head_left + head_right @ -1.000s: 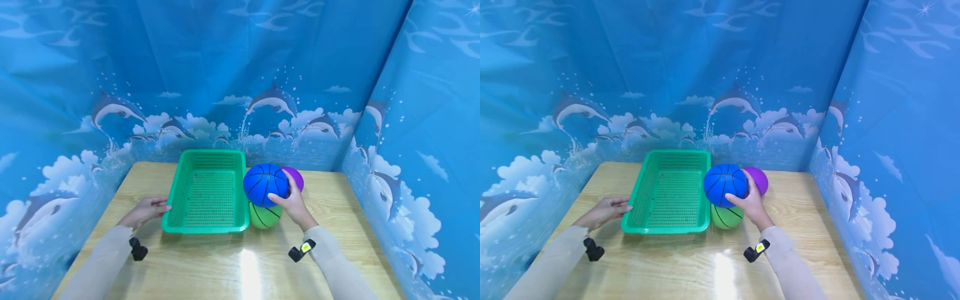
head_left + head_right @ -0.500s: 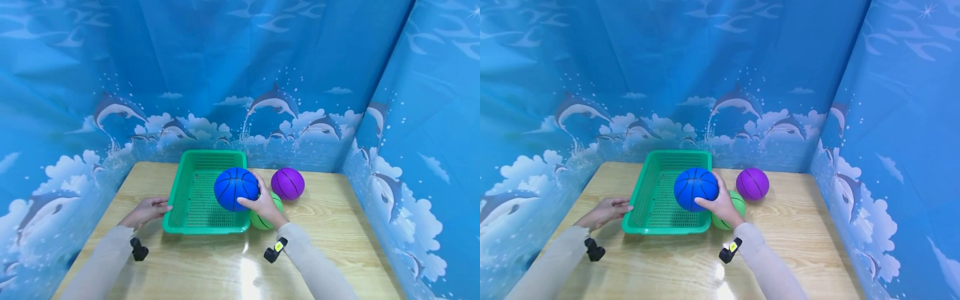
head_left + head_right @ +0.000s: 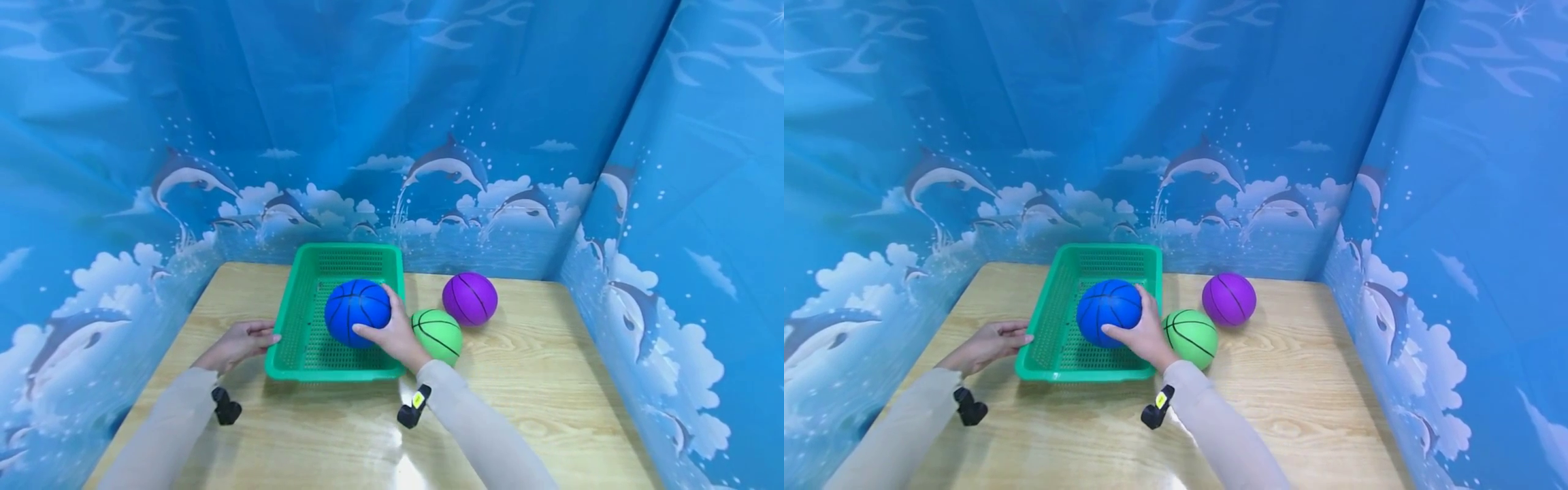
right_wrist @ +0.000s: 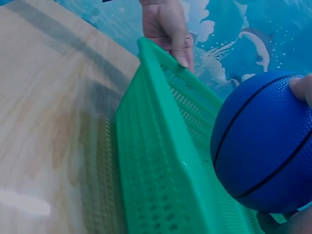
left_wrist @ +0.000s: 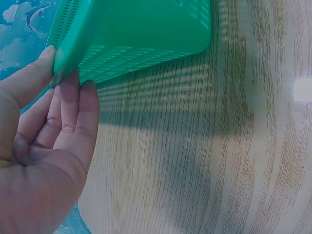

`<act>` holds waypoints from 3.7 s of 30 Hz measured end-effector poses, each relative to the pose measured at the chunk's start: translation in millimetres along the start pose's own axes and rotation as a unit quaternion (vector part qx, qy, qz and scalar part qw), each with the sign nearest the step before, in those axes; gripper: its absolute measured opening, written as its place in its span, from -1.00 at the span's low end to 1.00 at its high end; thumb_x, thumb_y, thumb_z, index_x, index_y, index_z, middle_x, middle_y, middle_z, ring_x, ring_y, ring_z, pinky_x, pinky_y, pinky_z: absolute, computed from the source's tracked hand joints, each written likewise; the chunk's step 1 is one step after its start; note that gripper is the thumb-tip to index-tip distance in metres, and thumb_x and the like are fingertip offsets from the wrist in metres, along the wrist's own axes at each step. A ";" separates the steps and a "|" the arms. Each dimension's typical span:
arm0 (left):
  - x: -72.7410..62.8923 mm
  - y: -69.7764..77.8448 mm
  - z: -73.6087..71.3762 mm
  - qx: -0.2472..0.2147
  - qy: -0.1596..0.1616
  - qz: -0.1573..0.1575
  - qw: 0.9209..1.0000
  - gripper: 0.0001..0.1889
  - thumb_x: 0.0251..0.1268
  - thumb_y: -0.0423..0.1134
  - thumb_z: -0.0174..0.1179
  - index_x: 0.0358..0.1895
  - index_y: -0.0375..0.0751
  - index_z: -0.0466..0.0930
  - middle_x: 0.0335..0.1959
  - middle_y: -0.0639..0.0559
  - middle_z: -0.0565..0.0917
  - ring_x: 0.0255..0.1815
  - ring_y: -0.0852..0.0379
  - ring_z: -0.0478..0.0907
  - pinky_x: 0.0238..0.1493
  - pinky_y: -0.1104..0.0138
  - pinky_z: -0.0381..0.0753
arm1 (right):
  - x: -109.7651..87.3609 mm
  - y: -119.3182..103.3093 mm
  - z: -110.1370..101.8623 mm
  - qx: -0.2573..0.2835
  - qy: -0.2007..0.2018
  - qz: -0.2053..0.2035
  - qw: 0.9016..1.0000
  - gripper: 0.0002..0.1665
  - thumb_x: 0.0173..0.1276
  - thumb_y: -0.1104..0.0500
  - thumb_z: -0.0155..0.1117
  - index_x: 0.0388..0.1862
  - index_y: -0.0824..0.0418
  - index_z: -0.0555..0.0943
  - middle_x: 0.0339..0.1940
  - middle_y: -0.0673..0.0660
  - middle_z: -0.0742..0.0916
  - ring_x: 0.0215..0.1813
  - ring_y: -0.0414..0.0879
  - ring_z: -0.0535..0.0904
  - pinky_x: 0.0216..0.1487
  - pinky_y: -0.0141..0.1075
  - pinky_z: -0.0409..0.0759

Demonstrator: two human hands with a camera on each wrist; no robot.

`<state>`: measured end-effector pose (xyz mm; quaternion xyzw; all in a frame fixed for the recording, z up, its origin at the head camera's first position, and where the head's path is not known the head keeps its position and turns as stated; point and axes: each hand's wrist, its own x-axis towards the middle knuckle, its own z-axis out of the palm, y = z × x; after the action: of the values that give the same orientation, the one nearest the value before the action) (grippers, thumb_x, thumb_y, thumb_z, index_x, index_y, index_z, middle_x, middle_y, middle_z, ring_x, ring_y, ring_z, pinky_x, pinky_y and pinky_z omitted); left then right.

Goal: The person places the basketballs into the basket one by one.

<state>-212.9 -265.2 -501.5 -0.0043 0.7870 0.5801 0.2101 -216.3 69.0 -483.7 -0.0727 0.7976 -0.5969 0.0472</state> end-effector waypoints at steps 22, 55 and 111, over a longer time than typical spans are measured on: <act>-0.6 -1.1 -3.6 0.003 -0.014 0.007 1.000 -0.22 0.36 -0.14 0.20 0.43 -0.54 0.03 0.33 -0.50 0.26 0.27 -0.23 0.39 0.16 0.16 0.58 | 4.5 19.5 50.8 -0.048 -0.019 0.053 0.997 0.23 0.05 -0.10 0.53 0.55 0.12 0.01 0.45 0.29 0.22 0.36 0.29 0.28 0.26 0.18 0.42; 0.3 0.1 -1.9 -0.002 -0.019 -0.001 1.000 -0.24 0.38 -0.10 0.17 0.44 -0.50 0.05 0.38 -0.48 0.21 0.28 -0.23 0.38 0.21 0.11 0.54 | 6.2 2.4 11.6 -0.018 0.035 -0.079 0.996 -0.14 0.31 0.02 0.33 0.50 0.05 0.17 0.52 0.19 0.20 0.41 0.21 0.25 0.35 0.11 0.34; 1.1 -1.9 -2.4 -0.011 -0.011 0.000 1.000 -0.27 0.38 -0.12 0.17 0.43 -0.50 0.08 0.34 -0.44 0.31 0.13 0.00 0.54 0.14 0.17 0.59 | -48.3 85.5 -108.5 -0.086 0.044 0.035 0.995 0.19 0.07 -0.06 0.51 0.55 0.01 0.01 0.55 0.20 0.08 0.48 0.30 0.08 0.37 0.28 0.15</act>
<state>-214.2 -267.8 -503.0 0.0001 0.7782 0.5888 0.2187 -191.4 203.5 -535.5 -0.0226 0.8494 -0.5265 0.0266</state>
